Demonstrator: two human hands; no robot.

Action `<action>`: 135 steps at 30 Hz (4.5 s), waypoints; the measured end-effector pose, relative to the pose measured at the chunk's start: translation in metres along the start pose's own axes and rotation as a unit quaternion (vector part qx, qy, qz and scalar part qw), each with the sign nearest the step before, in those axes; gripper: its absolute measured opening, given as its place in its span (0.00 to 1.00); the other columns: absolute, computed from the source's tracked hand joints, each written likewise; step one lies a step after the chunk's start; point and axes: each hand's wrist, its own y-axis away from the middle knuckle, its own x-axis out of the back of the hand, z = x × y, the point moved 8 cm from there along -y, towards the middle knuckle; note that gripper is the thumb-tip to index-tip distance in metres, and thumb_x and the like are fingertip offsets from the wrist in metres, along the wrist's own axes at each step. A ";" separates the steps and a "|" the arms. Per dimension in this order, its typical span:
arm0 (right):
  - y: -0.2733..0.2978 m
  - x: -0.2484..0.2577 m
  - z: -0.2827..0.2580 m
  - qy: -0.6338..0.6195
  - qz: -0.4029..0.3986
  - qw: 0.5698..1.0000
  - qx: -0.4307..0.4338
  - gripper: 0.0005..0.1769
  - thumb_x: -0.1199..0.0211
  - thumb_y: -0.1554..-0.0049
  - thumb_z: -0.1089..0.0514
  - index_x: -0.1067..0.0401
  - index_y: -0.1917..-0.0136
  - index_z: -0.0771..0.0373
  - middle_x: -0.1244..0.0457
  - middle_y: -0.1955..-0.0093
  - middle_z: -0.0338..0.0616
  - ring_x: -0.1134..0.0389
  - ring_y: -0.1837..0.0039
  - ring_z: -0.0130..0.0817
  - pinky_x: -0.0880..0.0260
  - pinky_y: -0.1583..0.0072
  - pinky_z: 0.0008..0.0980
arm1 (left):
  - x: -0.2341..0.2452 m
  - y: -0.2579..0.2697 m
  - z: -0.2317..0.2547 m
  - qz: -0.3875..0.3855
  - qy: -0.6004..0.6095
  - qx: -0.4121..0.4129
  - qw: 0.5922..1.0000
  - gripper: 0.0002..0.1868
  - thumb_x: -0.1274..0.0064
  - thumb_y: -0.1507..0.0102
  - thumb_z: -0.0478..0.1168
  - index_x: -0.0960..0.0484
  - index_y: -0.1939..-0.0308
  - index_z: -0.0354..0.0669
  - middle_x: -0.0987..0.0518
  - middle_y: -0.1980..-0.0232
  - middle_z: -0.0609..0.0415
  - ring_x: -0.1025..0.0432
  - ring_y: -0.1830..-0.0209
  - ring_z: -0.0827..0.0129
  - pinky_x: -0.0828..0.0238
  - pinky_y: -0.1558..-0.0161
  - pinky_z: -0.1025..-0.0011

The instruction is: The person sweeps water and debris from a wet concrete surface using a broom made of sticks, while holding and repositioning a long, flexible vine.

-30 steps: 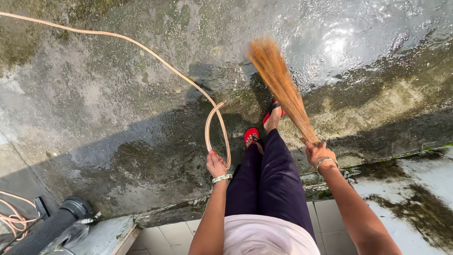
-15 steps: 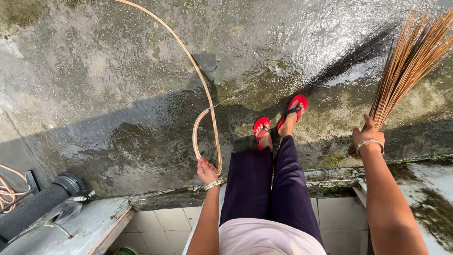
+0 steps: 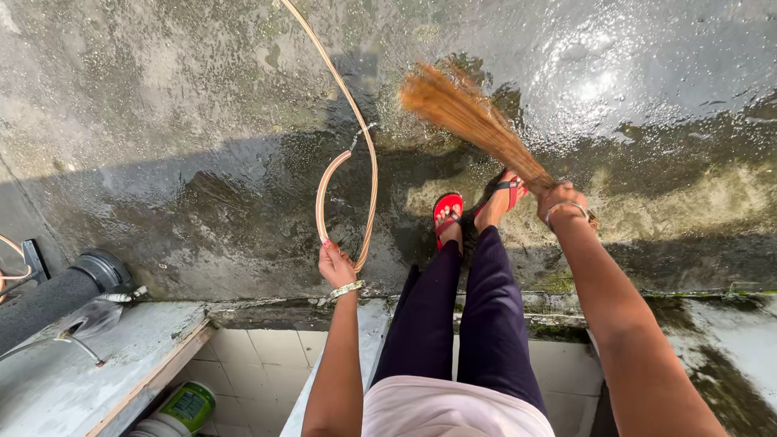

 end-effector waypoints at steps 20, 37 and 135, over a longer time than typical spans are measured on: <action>0.013 0.114 -0.050 0.098 0.027 0.989 0.109 0.35 0.62 0.29 0.54 0.60 0.20 0.13 0.42 0.38 0.52 0.29 0.40 0.44 0.22 0.44 0.39 | -0.124 -0.006 0.066 0.076 0.116 0.075 0.987 0.20 0.58 0.27 0.53 0.32 0.67 0.44 0.40 0.77 0.64 0.47 0.84 0.82 0.54 0.83 0.77; 0.020 0.134 0.117 -0.405 0.033 0.878 -0.253 0.42 0.42 0.36 0.39 0.58 0.15 0.21 0.33 0.38 0.67 0.26 0.44 0.54 0.21 0.44 0.45 | -0.276 -0.109 0.181 -0.025 0.145 0.163 0.976 0.24 0.59 0.28 0.59 0.34 0.68 0.45 0.43 0.80 0.63 0.52 0.87 0.80 0.58 0.84 0.74; -0.167 0.619 0.167 -0.413 -0.010 0.870 -0.268 0.32 0.54 0.31 0.34 0.52 0.16 0.14 0.33 0.35 0.60 0.27 0.43 0.56 0.23 0.43 0.52 | -0.543 -0.529 0.453 -0.060 0.162 0.206 0.963 0.22 0.55 0.29 0.58 0.32 0.69 0.47 0.44 0.81 0.64 0.53 0.88 0.79 0.60 0.85 0.74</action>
